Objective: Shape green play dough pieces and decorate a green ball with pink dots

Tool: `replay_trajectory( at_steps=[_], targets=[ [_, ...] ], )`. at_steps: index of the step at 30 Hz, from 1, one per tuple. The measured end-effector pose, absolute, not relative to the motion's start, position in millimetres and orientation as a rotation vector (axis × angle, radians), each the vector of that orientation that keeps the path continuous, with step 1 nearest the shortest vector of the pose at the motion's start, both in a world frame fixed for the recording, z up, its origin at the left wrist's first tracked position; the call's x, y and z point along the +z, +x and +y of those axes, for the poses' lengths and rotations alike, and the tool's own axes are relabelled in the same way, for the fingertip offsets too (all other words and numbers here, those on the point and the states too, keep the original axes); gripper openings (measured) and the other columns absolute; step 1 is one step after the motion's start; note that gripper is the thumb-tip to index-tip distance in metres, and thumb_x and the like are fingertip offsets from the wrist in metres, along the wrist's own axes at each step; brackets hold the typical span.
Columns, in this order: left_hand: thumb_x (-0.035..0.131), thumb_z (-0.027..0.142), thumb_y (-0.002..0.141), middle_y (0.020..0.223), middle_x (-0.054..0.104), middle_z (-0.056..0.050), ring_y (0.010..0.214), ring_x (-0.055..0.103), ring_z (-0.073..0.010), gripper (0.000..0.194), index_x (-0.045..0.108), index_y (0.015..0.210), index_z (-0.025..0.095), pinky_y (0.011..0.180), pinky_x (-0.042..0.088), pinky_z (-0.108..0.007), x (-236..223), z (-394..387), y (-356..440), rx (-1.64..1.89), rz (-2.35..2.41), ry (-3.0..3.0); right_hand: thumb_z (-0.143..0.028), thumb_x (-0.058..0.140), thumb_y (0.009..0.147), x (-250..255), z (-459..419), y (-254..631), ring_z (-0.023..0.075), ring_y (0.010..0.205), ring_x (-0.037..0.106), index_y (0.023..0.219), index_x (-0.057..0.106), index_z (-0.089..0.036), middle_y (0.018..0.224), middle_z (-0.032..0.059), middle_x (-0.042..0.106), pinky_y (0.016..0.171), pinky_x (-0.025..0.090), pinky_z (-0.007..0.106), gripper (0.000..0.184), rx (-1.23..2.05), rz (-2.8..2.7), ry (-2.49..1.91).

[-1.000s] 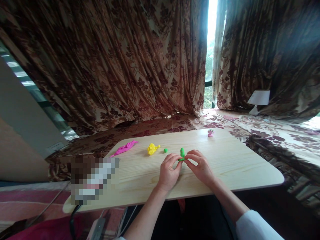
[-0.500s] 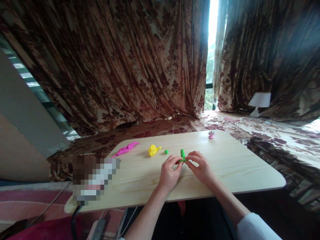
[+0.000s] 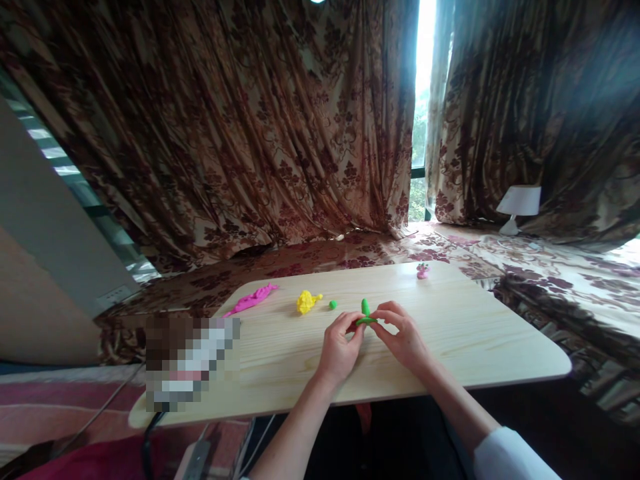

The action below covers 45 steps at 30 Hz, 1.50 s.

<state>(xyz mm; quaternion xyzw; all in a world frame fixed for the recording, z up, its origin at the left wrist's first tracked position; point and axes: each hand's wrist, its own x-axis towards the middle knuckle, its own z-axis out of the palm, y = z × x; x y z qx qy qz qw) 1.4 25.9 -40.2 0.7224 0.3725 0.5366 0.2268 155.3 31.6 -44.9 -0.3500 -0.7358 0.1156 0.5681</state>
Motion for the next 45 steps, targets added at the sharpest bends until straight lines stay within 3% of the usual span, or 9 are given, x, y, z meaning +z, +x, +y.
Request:
replay_trajectory(
  at_steps=[23, 28, 41, 45],
  targets=[
    [0.055, 0.021, 0.079, 0.085, 0.063, -0.002, 0.080, 0.060, -0.0145, 0.013, 0.059, 0.091, 0.021, 0.079, 0.048, -0.029, -40.4, 25.9, 2.7, 1.460, 1.052, 1.969, -0.020, 0.058, 0.080, -40.8, 28.3, 155.4, 0.0184, 0.083, 0.056, 0.089, 0.065, -0.023, 0.086, 0.0038, 0.059, 0.074, 0.048, 0.033, 0.012, 0.285, -1.743, -0.812],
    [0.053, 0.021, 0.080, 0.088, 0.062, -0.004, 0.083, 0.060, -0.0151, 0.011, 0.058, 0.089, 0.019, 0.077, 0.050, -0.028, -42.2, 27.9, 1.7, 1.505, 1.039, 1.937, -0.020, 0.058, 0.080, -42.5, 29.0, 155.3, 0.0185, 0.080, 0.056, 0.101, 0.062, -0.023, 0.089, 0.0050, 0.059, 0.069, 0.049, 0.033, 0.021, 0.283, -1.716, -0.823],
    [0.055, 0.017, 0.077, 0.083, 0.060, -0.002, 0.081, 0.057, -0.0147, 0.012, 0.065, 0.082, 0.020, 0.075, 0.047, -0.027, -35.2, 25.2, 1.0, 1.506, 1.023, 1.988, -0.019, 0.057, 0.081, -41.9, 27.7, 155.7, 0.0183, 0.080, 0.056, 0.085, 0.065, -0.023, 0.081, 0.0032, 0.059, 0.073, 0.048, 0.034, 0.010, 0.291, -1.757, -0.802],
    [0.055, 0.018, 0.077, 0.081, 0.062, -0.002, 0.075, 0.057, -0.0138, 0.011, 0.063, 0.085, 0.019, 0.072, 0.047, -0.027, -39.1, 27.5, -0.2, 1.512, 1.054, 1.950, -0.021, 0.056, 0.082, -41.8, 28.0, 155.1, 0.0175, 0.078, 0.056, 0.095, 0.063, -0.022, 0.089, 0.0047, 0.059, 0.069, 0.049, 0.032, 0.015, 0.291, -1.728, -0.804]
  ],
)
